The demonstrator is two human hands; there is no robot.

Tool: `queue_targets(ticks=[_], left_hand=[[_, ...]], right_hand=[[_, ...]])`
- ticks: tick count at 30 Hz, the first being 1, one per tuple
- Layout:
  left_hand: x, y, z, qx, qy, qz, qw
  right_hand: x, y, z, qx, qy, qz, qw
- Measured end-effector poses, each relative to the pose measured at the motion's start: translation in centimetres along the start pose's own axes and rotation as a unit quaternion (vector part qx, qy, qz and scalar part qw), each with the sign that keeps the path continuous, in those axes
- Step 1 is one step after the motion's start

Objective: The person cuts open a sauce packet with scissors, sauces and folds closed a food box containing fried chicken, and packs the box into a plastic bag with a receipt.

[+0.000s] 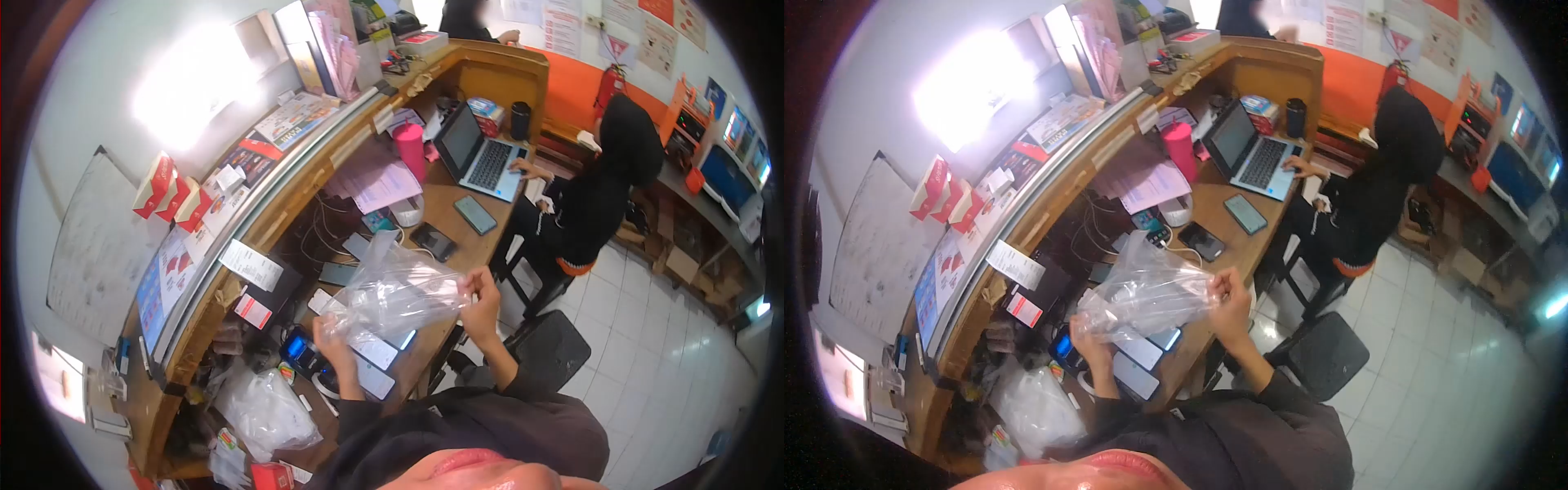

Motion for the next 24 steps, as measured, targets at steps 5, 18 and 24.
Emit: queue_targets(ticks=[5, 18, 24], left_hand=[[7.0, 0.3, 9.8, -0.084, -0.23, -0.147, 0.958], [3.4, 1.2, 12.0, -0.07, 0.001, 0.106, 0.992], [2.0, 1.1, 12.6, 0.124, 0.035, -0.178, 0.976]], right_hand=[[1.3, 0.0, 12.3, 0.065, -0.256, 0.063, 0.962], [-3.9, 1.5, 11.6, 0.052, -0.095, -0.131, 0.985], [-11.5, 3.1, 7.3, 0.078, -0.094, 0.089, 0.989]])
Point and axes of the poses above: each hand's wrist, its own z-axis away from the middle knuckle, its own x-axis out of the palm, y = z × x, the point moved 5 cm from there along -z, towards the middle knuckle, and after that the axes turned 8 degrees about -y, right-handed, at the moved point
